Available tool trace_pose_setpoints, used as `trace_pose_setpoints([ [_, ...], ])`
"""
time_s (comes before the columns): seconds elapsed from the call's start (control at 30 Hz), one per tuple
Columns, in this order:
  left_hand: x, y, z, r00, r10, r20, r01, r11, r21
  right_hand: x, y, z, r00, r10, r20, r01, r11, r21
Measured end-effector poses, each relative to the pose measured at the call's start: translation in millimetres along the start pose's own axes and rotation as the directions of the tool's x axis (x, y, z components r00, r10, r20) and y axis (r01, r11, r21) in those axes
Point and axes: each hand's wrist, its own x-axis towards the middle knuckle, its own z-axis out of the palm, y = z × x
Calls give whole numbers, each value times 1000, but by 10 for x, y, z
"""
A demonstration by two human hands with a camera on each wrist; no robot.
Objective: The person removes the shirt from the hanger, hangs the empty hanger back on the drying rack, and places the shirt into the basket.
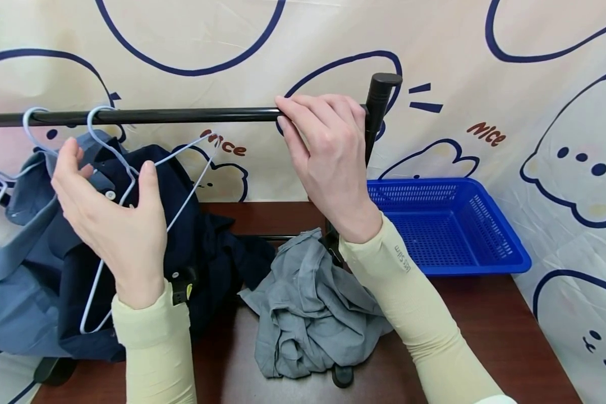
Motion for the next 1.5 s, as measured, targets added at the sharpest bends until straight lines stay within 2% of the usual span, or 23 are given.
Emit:
trace_pose_setpoints([
  [0.13,-86,116,-5,994,107,4,-107,991,-79,4,0,-5,1000,-4,2,4,1000,-6],
  [0.2,-129,166,-6,990,140,19,-137,985,-102,4,0,-8,1000,-7,5,7,1000,-7],
  [0.33,-219,230,6,983,171,70,-162,979,-125,-5,5,-16,1000,-10,25,10,1000,-8],
  [0.43,-289,231,36,972,200,128,-181,973,-142,-16,11,-20,999,-20,44,20,1000,-9],
  [0.6,-395,159,144,942,252,221,-214,960,-182,-24,30,-15,997,-65,52,65,998,-4],
  [0.77,-514,45,269,907,325,267,-271,937,-219,-56,47,-73,992,-122,37,120,991,57],
  [0.83,-584,0,303,886,355,297,-296,928,-228,-113,36,-137,992,-129,7,127,983,133],
  [0.9,-661,-49,329,859,380,344,-310,919,-243,-209,19,-212,993,-116,-28,119,964,237],
  [1.0,-779,-122,356,817,375,438,-294,924,-244,-418,-2,-320,999,-51,-18,54,929,365],
  [1.1,-880,-183,384,782,331,529,-252,943,-217,-674,4,-377,995,34,96,-72,903,423],
  [1.17,-938,-214,404,758,303,577,-235,953,-191,-853,16,-392,977,78,199,-159,889,430],
  [1.23,-996,-238,425,732,290,617,-228,957,-180,-1036,26,-405,946,107,305,-234,877,419],
  [1.3,-1056,-258,445,700,288,653,-224,957,-182,-1219,34,-431,906,126,404,-296,870,394],
  [1.37,-1119,-281,458,663,290,690,-221,957,-189,-1403,30,-472,852,134,507,-351,864,361],
  [1.43,-1179,-308,465,608,302,734,-226,953,-204,-1593,32,-518,783,136,607,-401,857,324],
  [1.5,-1236,-340,464,537,316,782,-239,946,-219,-1784,38,-566,698,134,703,-451,845,286],
])
